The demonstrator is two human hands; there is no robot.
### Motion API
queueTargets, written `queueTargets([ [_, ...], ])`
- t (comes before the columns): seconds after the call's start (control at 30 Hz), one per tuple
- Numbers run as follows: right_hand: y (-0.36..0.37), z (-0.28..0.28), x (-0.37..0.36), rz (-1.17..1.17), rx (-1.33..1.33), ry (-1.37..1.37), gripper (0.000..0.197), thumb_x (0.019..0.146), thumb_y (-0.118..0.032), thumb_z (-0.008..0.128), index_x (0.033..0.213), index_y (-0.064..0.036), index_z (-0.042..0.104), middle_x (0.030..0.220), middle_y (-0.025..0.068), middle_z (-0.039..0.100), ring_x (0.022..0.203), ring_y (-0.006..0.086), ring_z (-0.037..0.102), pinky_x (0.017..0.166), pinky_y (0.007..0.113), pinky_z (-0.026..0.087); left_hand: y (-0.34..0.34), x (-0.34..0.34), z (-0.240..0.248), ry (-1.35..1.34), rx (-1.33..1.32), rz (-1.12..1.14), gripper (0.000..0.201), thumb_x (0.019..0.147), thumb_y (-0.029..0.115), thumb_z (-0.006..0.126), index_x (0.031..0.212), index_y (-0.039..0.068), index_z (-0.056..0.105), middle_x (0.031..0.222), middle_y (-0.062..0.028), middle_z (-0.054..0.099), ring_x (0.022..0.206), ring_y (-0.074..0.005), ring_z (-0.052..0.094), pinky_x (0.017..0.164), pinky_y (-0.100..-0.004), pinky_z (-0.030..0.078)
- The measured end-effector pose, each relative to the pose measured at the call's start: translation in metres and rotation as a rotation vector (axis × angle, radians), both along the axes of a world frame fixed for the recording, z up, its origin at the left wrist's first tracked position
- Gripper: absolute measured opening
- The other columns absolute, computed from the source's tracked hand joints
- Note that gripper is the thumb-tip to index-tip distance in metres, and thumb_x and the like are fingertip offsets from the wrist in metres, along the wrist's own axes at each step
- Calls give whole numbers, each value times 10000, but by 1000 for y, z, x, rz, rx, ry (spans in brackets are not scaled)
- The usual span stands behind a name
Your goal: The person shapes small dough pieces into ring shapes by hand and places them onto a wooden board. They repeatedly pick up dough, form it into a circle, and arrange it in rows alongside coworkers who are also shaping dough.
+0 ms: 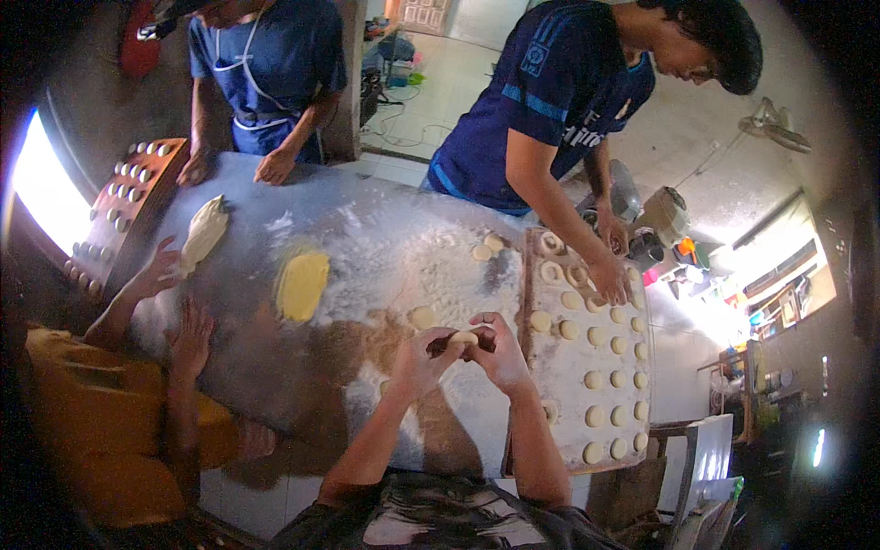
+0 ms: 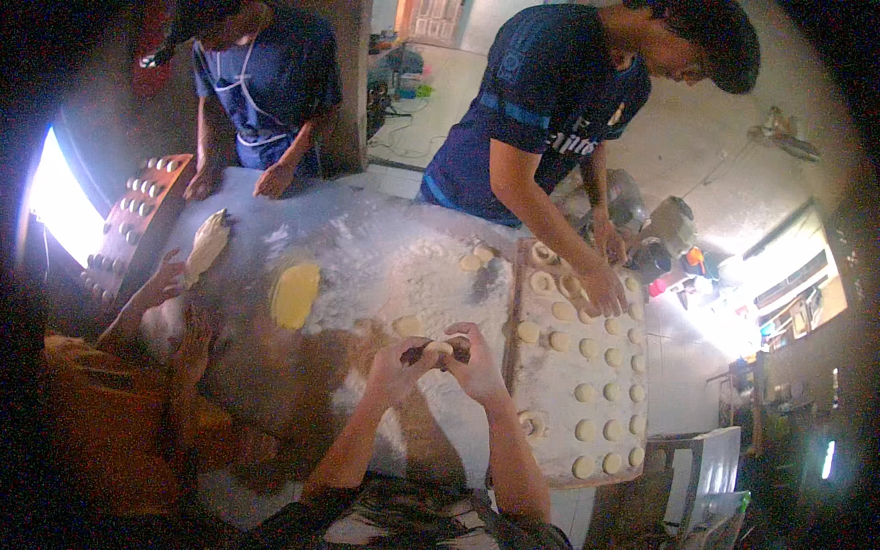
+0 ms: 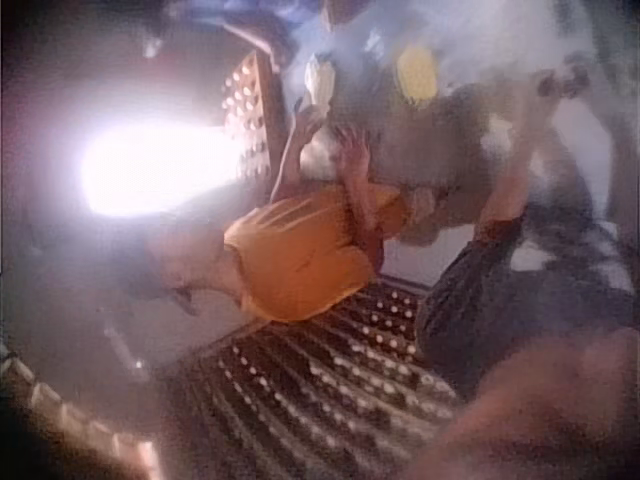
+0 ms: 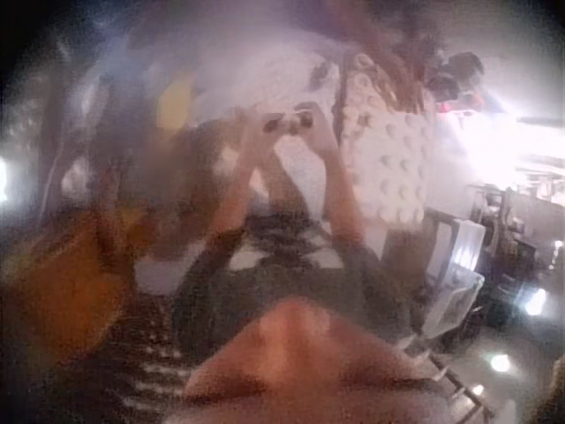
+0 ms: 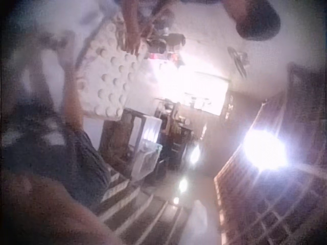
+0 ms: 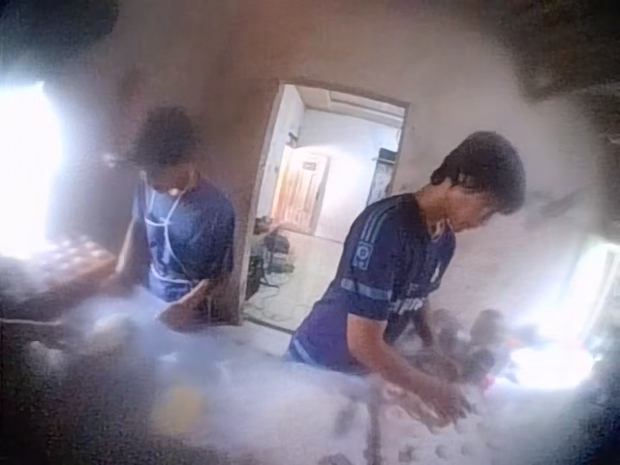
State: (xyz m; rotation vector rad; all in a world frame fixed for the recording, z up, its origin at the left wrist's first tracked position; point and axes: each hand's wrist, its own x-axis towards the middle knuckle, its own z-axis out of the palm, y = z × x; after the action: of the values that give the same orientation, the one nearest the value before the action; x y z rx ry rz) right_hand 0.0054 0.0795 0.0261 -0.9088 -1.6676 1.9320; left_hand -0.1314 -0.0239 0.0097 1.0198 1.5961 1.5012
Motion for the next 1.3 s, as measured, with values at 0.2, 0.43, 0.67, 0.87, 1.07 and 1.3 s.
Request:
queueTargets([
  [0.2, 0, 6, -2, -338, 719, -282, 512, 851, -37, 693, 1285, -96, 429, 1052, 128, 611, 938, 214, 586, 824, 361, 474, 4, 10, 42, 302, -31, -73, 271, 826, 50, 717, 1087, 13, 656, 928, -101, 687, 839, -209, 680, 753, -344, 540],
  [0.43, -12, 16, 27, -79, -38, 331, 540, 887, 20, 591, 1388, -54, 404, 1023, 42, 590, 940, 154, 584, 834, 279, 472, 32, 51, 12, 552, 349, 341, 462, 863, 41, 589, 1302, 20, 445, 868, -74, 583, 729, -231, 578, 774, -368, 485],
  [0.67, -12, 12, 67, -240, 334, 68, 411, 931, -155, 504, 1328, -59, 456, 870, 18, 571, 770, 124, 546, 712, 241, 430, 26, 98, 28, -666, 588, -44, 503, 912, 54, 568, 1359, 63, 337, 768, -15, 495, 728, -143, 523, 668, -277, 457],
  [0.87, -1, 29, 101, -237, -268, 371, 604, 947, -336, 543, 1483, -144, 341, 748, -39, 499, 658, 71, 470, 573, 214, 360, 39, 139, 21, 302, 253, 78, 376, 1055, 366, 410, 1285, 72, 455, 597, -60, 496, 506, -185, 524, 526, -331, 444],
  [1.07, 14, 28, 149, -154, -98, 331, 549, 968, -267, 451, 1489, -145, 330, 709, -22, 450, 611, 87, 436, 557, 226, 364, 50, 174, 37, 332, 205, 75, 255, 1067, 224, 383, 1257, 78, 473, 614, -76, 534, 502, -209, 521, 502, -349, 409],
  [1.3, 17, 20, 183, -46, -139, 825, 631, 996, -571, 384, 1429, -121, 294, 801, 130, 636, 629, 247, 600, 649, 394, 498, 56, 208, 31, 289, 251, 107, 132, 1001, 126, 478, 1108, 69, 529, 843, -42, 545, 677, -138, 507, 598, -320, 434],
])
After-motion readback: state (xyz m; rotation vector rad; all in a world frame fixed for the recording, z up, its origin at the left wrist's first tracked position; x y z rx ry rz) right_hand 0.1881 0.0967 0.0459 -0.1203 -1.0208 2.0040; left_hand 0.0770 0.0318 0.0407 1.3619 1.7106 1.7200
